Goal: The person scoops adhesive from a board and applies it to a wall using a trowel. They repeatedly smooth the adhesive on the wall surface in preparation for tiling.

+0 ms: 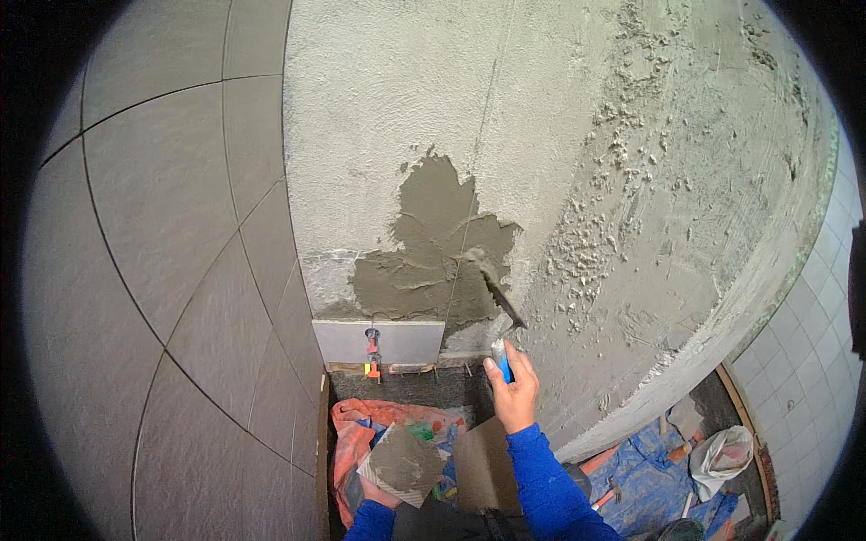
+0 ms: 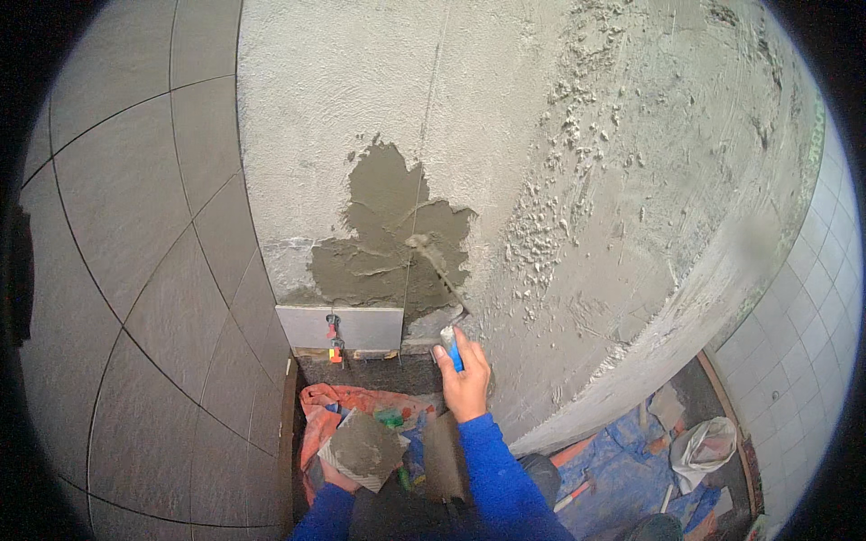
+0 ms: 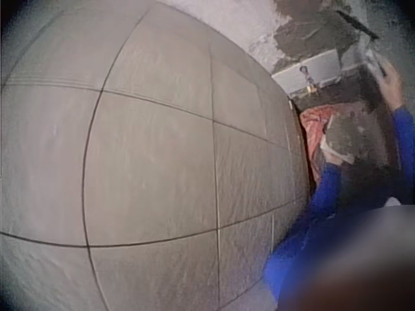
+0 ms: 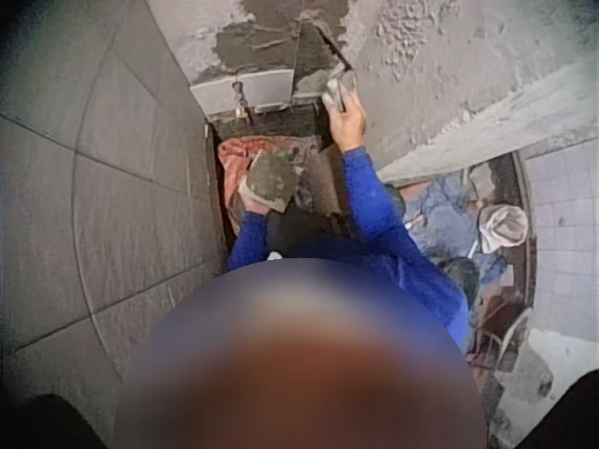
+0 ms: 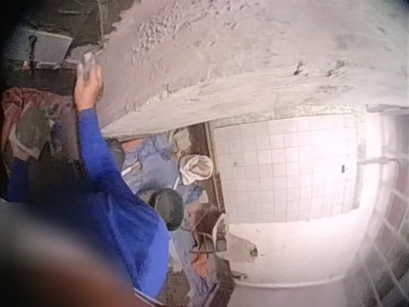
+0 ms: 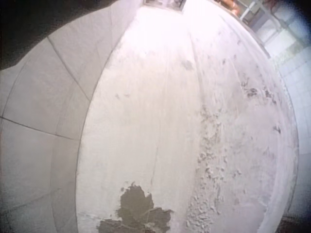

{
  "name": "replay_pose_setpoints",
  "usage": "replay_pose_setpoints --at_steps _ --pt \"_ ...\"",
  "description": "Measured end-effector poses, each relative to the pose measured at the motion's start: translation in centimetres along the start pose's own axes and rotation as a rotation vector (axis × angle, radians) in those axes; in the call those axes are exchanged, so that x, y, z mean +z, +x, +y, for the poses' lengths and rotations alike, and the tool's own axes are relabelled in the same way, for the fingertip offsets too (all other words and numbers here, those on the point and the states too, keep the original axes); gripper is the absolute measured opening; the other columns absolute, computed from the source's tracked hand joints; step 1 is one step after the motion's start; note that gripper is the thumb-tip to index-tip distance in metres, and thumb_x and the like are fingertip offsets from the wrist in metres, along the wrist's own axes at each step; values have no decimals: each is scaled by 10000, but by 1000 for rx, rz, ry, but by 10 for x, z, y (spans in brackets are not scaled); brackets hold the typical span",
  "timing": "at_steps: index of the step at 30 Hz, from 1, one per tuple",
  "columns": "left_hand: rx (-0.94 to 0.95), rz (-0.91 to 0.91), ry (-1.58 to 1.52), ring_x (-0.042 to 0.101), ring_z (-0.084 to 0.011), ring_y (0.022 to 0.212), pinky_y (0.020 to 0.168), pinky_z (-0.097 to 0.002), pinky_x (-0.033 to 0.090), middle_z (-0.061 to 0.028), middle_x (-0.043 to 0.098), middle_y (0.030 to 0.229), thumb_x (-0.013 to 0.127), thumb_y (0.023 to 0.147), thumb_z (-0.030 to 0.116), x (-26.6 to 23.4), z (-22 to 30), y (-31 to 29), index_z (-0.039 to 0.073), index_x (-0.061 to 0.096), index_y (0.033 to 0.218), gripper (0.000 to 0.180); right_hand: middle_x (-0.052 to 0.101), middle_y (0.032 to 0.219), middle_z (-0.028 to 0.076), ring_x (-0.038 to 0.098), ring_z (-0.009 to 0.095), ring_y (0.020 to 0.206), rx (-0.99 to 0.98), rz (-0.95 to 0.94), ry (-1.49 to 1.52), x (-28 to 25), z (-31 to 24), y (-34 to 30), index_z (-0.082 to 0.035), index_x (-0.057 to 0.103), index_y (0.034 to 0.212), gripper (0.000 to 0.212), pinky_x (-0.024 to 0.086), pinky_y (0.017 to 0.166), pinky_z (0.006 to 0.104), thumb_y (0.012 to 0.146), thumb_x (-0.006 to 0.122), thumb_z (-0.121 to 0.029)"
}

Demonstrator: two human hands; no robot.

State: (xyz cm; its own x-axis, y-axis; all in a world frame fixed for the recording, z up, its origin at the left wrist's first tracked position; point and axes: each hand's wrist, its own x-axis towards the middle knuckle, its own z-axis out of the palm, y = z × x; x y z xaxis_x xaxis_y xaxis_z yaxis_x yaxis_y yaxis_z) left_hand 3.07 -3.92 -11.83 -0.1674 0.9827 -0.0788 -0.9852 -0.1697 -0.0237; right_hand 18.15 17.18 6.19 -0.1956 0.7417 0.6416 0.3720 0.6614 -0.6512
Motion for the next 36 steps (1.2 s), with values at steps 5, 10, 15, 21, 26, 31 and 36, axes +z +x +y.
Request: replay_pose_setpoints --at_steps 5,10,15,21,26,31,36 --pt "6 28 -24 565 -471 1374 1109 -698 463 -201 563 1553 393 1051 638 -8 6 1 62 522 1544 770 705 952 88 641 167 755 264 -53 384 28 40 16 48 621 1455 530 532 691 322 1011 768 -201" --pt "-1 46 -58 551 -470 1389 1122 -695 452 -202 548 1567 389 1051 639 -18 7 0 63 511 1555 775 675 896 24 592 84 658 349 -135 636 48 46 31 -1 604 1500 520 490 574 258 1030 748 -170" --pt "-2 55 -110 538 -469 1404 1135 -693 441 -202 533 1580 385 1052 640 -31 8 0 64 500 1565 780 673 882 16 599 90 639 342 -195 730 58 40 39 -43 625 1495 489 500 561 270 1037 735 -173" --pt "-5 56 -213 522 -468 1422 1150 -690 428 -203 516 1597 380 1053 641 -52 10 -4 65 487 1577 786 643 797 0 600 93 614 432 -480 829 55 40 47 -27 654 1455 457 485 540 272 1036 738 -191" --pt "-19 41 -296 508 -467 1437 1163 -687 417 -203 501 1610 376 1054 642 -65 8 -6 66 476 1588 791 653 773 -5 593 88 608 396 -519 690 63 43 70 4 677 1410 477 485 547 266 1013 778 -239" --pt "-27 34 -319 495 -466 1453 1175 -685 406 -204 486 1624 372 1055 643 -70 7 -4 67 465 1598 796 734 861 29 608 77 642 347 -293 465 71 55 82 48 734 1298 458 499 580 267 980 817 -270" --pt "-38 35 -293 482 -465 1468 1188 -682 395 -204 472 1638 367 1056 644 -65 9 6 68 454 1608 802 727 843 29 603 71 649 338 -98 518 77 67 72 53 738 1288 446 488 585 254 975 822 -254"
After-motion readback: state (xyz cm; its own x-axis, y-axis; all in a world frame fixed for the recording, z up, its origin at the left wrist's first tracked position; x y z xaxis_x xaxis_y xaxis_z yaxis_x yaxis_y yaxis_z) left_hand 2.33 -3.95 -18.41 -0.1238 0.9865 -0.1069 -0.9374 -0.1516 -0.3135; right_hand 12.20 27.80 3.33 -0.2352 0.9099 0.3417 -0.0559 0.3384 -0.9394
